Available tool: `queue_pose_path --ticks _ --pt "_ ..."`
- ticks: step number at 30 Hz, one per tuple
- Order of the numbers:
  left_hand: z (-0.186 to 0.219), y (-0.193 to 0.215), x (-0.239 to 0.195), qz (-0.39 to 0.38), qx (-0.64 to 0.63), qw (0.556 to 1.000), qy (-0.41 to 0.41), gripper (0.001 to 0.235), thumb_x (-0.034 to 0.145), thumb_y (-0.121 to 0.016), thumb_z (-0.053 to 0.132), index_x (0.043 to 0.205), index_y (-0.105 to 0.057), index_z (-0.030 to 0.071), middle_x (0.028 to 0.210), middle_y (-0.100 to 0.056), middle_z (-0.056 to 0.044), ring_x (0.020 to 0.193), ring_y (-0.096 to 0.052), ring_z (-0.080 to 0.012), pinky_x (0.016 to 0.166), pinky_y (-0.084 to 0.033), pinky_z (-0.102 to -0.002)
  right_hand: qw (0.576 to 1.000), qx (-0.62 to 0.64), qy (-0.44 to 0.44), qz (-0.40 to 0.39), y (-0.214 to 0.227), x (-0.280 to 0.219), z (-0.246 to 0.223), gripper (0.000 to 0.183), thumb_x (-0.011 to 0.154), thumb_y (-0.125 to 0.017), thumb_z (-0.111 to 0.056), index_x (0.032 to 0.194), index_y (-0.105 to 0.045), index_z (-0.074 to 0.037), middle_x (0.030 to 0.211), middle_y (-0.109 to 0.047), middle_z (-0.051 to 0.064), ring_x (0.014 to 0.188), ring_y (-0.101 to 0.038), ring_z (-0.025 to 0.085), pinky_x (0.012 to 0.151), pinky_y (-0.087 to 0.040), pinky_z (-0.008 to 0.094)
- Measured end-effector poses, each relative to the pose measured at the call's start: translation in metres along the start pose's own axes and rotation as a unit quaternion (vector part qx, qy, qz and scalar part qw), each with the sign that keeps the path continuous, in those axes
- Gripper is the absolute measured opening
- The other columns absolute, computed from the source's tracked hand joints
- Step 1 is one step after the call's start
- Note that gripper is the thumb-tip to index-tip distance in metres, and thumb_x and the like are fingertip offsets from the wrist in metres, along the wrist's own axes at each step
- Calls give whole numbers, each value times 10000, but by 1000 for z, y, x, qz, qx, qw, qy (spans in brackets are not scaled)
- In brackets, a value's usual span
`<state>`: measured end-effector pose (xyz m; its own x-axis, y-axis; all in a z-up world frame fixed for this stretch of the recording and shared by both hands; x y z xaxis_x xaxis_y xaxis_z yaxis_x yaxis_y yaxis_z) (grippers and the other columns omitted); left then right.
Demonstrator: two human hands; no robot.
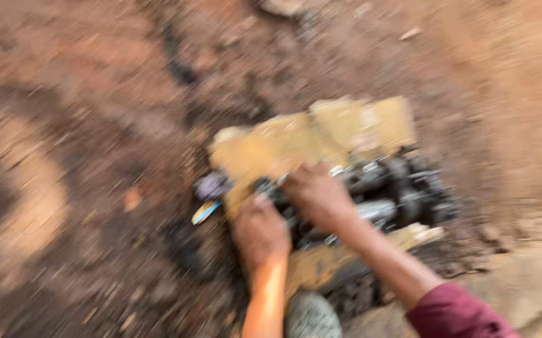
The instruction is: The person scrubs a dirty metal engine manifold resting on a piece of cardboard using a wire brush. They hold the part steady with one hand while vigorously scrubbing the surface with the other, focusing on removing grime from the exterior and openings.
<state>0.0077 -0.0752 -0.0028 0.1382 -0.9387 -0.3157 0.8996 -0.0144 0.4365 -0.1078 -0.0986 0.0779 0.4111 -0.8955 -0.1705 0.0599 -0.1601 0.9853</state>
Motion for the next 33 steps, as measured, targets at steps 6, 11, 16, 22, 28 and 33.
queue_pose_path --ticks 6,11,16,22,28,33 --pt "-20 -10 0 19 34 996 -86 429 1057 -441 313 1016 -696 -29 1011 -701 -268 941 -651 -472 843 -519 -556 998 23 -33 44 -4 -5 1 280 782 -686 -218 1047 -741 -145 998 -637 39 1011 -561 275 854 -447 448" --pt "-49 -30 1 166 -31 976 -141 385 1080 -582 322 1089 -730 -33 1018 -710 -253 925 -679 -433 834 -555 -527 991 47 -96 82 -4 -7 -14 139 827 -702 -199 950 -708 -132 1007 -629 55 1059 -577 278 917 -435 431" --pt "-55 -47 9 144 -82 975 -148 341 1078 -577 281 1084 -742 -19 961 -690 -244 897 -672 -417 812 -554 -516 967 118 -162 155 6 -38 -17 202 893 -712 -168 1091 -721 -128 1050 -630 43 1044 -584 279 903 -440 425" --pt "-27 -22 1 -35 22 999 26 463 1020 -459 400 1013 -723 19 981 -707 -287 915 -654 -523 788 -526 -608 984 51 -126 115 17 -52 -21 410 722 -692 -126 1131 -718 -135 1025 -619 82 967 -573 306 825 -447 454" --pt "6 6 0 -6 -35 999 -32 544 1061 -364 388 1214 -669 -36 1226 -683 -246 1152 -613 -424 1005 -449 -497 986 -10 -119 115 10 -54 -38 440 777 -654 -115 1210 -688 -51 939 -633 37 921 -578 232 818 -434 404" --pt "2 3 2 2 -12 999 -46 570 1084 -354 392 1238 -655 -67 1269 -667 -251 1200 -603 -420 1062 -431 -496 991 -27 -97 92 1 -45 -36 470 798 -636 -144 1254 -677 -37 908 -626 38 894 -565 227 806 -428 390"
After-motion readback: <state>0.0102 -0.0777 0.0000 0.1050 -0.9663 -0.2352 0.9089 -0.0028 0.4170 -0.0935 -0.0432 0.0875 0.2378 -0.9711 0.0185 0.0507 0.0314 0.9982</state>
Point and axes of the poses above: each hand's wrist, its own x-axis towards the middle knuckle, its own y-axis out of the back of the hand, z = x × y, the point moved 7 cm from there along x, towards the middle knuckle
